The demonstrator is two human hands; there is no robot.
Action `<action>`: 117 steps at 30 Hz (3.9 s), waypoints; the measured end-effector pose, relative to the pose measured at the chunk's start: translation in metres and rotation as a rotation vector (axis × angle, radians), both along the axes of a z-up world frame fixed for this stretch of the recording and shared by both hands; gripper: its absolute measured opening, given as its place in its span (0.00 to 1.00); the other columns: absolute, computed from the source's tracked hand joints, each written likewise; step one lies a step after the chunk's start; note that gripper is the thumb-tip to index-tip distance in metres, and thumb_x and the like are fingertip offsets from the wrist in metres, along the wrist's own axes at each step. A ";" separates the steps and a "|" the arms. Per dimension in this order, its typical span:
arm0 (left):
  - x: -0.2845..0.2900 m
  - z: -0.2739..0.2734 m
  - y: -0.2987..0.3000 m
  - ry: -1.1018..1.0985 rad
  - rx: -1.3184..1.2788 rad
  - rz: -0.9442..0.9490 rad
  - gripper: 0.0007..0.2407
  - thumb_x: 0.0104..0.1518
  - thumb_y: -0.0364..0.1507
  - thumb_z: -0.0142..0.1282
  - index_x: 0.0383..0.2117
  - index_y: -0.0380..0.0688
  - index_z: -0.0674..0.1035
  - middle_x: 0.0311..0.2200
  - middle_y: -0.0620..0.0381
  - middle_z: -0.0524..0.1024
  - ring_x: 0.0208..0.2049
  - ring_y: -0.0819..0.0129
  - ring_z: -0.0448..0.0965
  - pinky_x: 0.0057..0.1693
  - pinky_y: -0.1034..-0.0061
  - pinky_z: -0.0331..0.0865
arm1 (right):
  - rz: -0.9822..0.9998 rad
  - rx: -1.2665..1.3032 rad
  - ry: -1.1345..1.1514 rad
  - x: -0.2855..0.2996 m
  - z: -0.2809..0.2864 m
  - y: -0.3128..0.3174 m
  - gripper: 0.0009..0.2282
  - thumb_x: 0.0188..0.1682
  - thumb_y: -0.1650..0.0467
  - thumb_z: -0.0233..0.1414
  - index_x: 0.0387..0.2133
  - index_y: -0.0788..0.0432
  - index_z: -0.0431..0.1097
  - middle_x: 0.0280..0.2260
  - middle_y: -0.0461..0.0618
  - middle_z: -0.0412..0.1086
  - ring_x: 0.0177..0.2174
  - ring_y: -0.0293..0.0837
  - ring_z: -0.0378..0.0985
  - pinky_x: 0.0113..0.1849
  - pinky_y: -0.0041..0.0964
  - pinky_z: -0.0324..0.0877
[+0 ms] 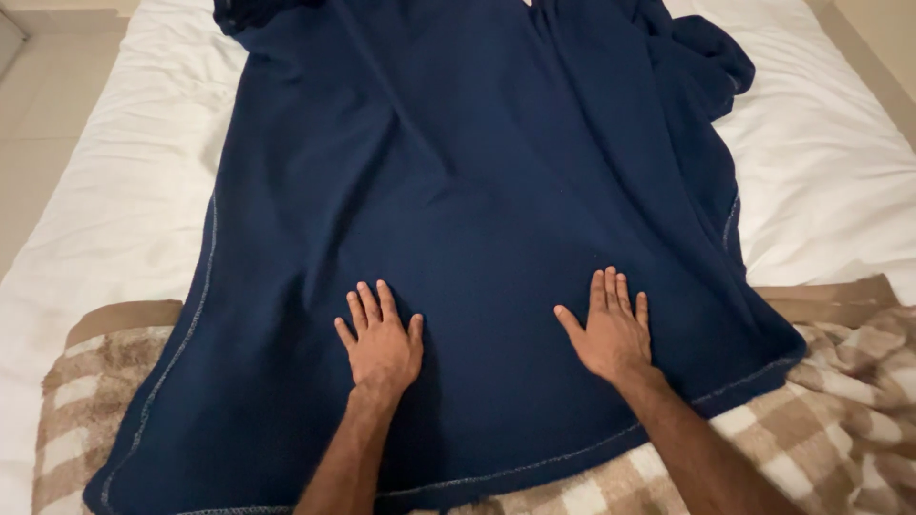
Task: The person smooths out a dark blue garment on a bed and folds it in half lengthwise. They continue to fold the garment into smaller sections, smoothing the fabric with their hands after each fold to create a neat, compact bundle.
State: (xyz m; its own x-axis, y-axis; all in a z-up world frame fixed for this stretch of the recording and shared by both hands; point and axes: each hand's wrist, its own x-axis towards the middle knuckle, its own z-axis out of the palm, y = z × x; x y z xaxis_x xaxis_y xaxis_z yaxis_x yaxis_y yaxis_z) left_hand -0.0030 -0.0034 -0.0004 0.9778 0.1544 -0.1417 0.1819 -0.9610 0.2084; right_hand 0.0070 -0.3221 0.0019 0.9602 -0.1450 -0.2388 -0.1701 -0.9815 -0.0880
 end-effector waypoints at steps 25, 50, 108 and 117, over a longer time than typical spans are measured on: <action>0.119 -0.006 -0.008 -0.121 -0.079 -0.429 0.30 0.64 0.48 0.39 0.71 0.52 0.53 0.73 0.54 0.46 0.73 0.60 0.42 0.72 0.57 0.37 | 0.470 0.053 -0.007 0.098 0.010 0.015 0.36 0.56 0.51 0.38 0.70 0.59 0.36 0.71 0.54 0.34 0.69 0.47 0.33 0.66 0.47 0.34; 0.190 -0.004 -0.023 -0.179 -0.053 -0.491 0.27 0.65 0.45 0.37 0.70 0.52 0.55 0.72 0.56 0.49 0.73 0.60 0.43 0.72 0.52 0.37 | 0.588 0.013 -0.075 0.183 0.012 0.027 0.34 0.55 0.53 0.38 0.70 0.58 0.38 0.71 0.52 0.36 0.69 0.47 0.35 0.65 0.48 0.34; 0.015 -0.007 0.032 0.006 0.033 0.079 0.33 0.65 0.50 0.31 0.72 0.47 0.44 0.75 0.53 0.36 0.75 0.59 0.30 0.73 0.56 0.28 | -0.034 -0.091 0.178 0.029 -0.019 -0.060 0.41 0.54 0.45 0.25 0.71 0.60 0.23 0.73 0.55 0.20 0.70 0.49 0.20 0.67 0.49 0.26; -0.009 -0.005 0.002 -0.014 0.016 0.115 0.35 0.62 0.47 0.41 0.70 0.36 0.50 0.73 0.43 0.43 0.74 0.48 0.38 0.71 0.45 0.36 | -0.023 -0.064 -0.004 -0.015 -0.012 -0.033 0.41 0.55 0.46 0.34 0.70 0.65 0.38 0.72 0.61 0.34 0.71 0.54 0.32 0.67 0.51 0.32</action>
